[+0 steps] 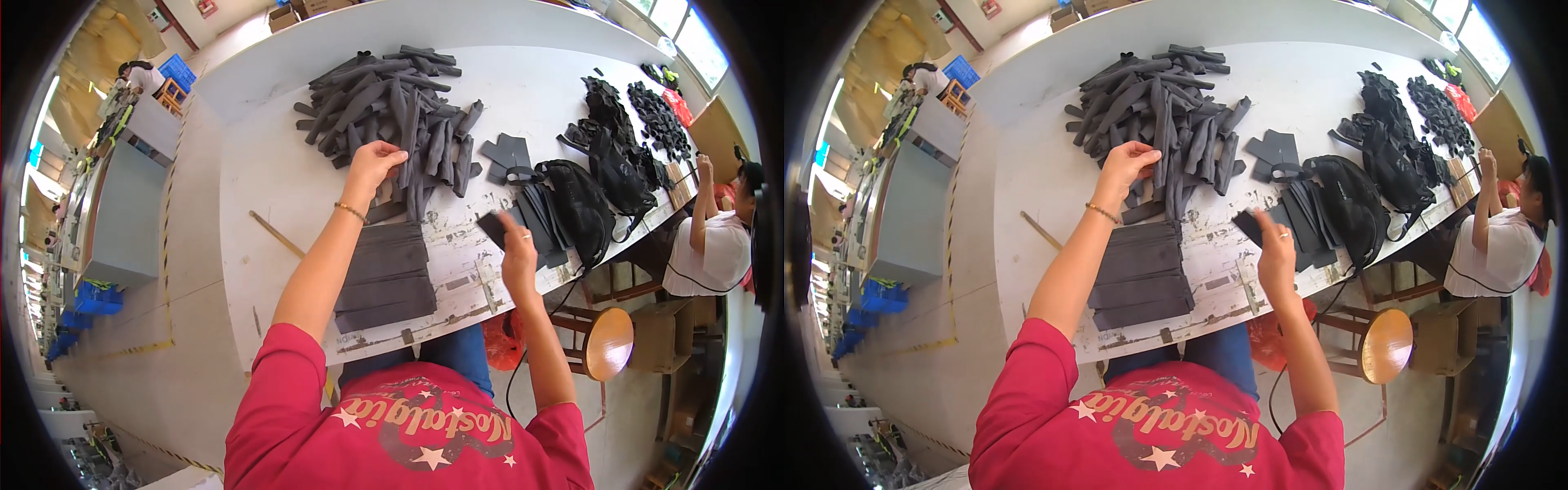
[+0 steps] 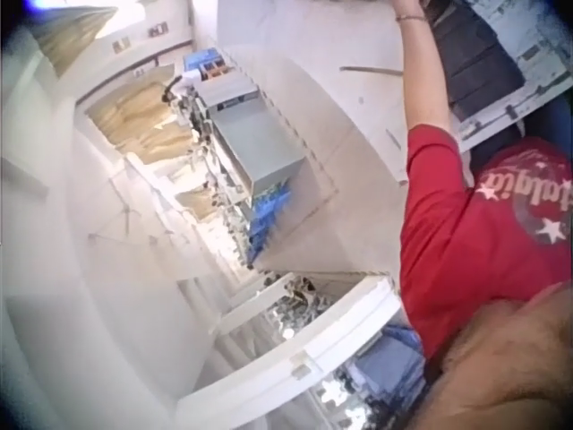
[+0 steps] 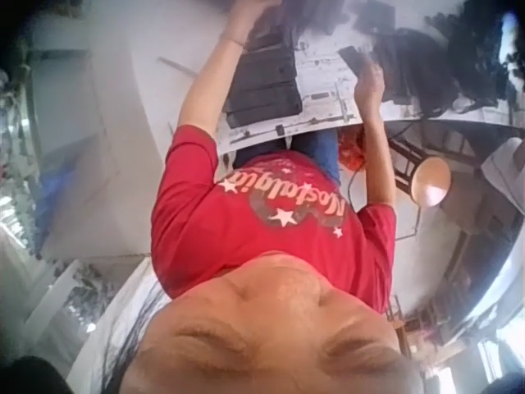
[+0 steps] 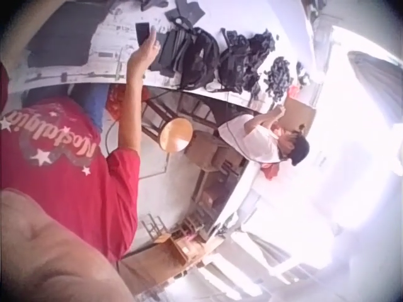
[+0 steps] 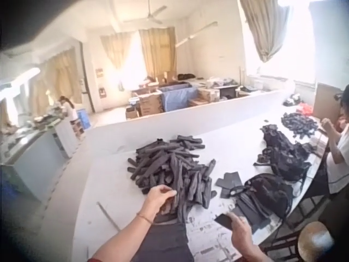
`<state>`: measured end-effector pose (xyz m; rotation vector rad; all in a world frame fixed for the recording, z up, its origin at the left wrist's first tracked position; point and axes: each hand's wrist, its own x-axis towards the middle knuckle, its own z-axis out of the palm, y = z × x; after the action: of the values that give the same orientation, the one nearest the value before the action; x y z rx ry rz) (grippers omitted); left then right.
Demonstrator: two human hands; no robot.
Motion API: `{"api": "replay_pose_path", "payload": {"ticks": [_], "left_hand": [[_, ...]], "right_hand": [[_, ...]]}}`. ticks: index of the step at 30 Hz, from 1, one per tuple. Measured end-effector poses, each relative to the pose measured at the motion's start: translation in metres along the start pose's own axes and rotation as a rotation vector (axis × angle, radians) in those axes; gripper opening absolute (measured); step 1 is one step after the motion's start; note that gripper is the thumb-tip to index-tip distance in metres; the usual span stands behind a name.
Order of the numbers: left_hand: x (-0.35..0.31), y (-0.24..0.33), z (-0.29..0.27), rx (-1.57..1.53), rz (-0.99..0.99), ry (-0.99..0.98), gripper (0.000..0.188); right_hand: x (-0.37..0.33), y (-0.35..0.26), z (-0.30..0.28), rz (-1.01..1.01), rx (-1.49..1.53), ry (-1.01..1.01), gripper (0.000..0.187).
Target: Sort and stack small black foam components on a workbench in a manufacturing environment.
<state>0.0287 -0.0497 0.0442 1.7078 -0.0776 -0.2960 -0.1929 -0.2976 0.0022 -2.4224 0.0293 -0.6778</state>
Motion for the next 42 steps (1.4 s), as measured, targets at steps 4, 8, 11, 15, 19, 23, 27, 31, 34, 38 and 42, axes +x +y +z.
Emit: {"api": "replay_pose_path", "payload": {"ticks": [4,8,11,15,19,23,27,31,34,38,42], "left_hand": [[-0.049,0.017,-0.01,-0.383,-0.023,-0.058,0.026],[-0.093,0.015,-0.008,-0.555,-0.023,0.144,0.028],[-0.116,0.015,-0.005,-0.808,-0.075,-0.022,0.026],[-0.144,0.02,0.007,-0.903,-0.04,0.1,0.024],[-0.168,0.029,0.024,-0.837,0.071,0.18,0.034],[-0.188,0.023,0.036,-0.904,0.102,0.099,0.025],[-0.195,0.026,0.024,-0.928,0.153,0.091,0.019],[-0.191,0.021,0.001,-0.996,0.145,0.083,0.021],[-0.19,0.017,-0.006,-1.007,0.081,0.017,0.022],[-0.191,0.018,-0.005,-1.009,0.043,-0.028,0.023],[-0.191,0.019,-0.001,-1.043,0.005,-0.047,0.02]], "right_hand": [[0.003,-0.034,-0.004,0.242,0.485,0.191,0.022],[-0.012,-0.093,-0.008,0.165,0.428,-0.045,0.039],[-0.021,-0.108,-0.003,0.144,0.576,-0.028,0.036],[-0.025,-0.137,-0.016,0.124,0.53,-0.003,0.032],[-0.023,-0.163,-0.006,0.019,0.496,0.024,0.028],[-0.022,-0.188,0.014,0.121,0.605,0.032,0.026],[-0.018,-0.143,0.027,0.52,0.936,0.239,0.031],[-0.015,-0.109,-0.009,0.409,0.616,0.242,0.023],[-0.017,-0.137,-0.028,0.106,0.46,0.165,0.041],[-0.01,-0.157,-0.048,-0.149,0.239,0.095,0.041],[0.0,-0.166,-0.055,-0.339,0.074,0.185,0.03]]}}
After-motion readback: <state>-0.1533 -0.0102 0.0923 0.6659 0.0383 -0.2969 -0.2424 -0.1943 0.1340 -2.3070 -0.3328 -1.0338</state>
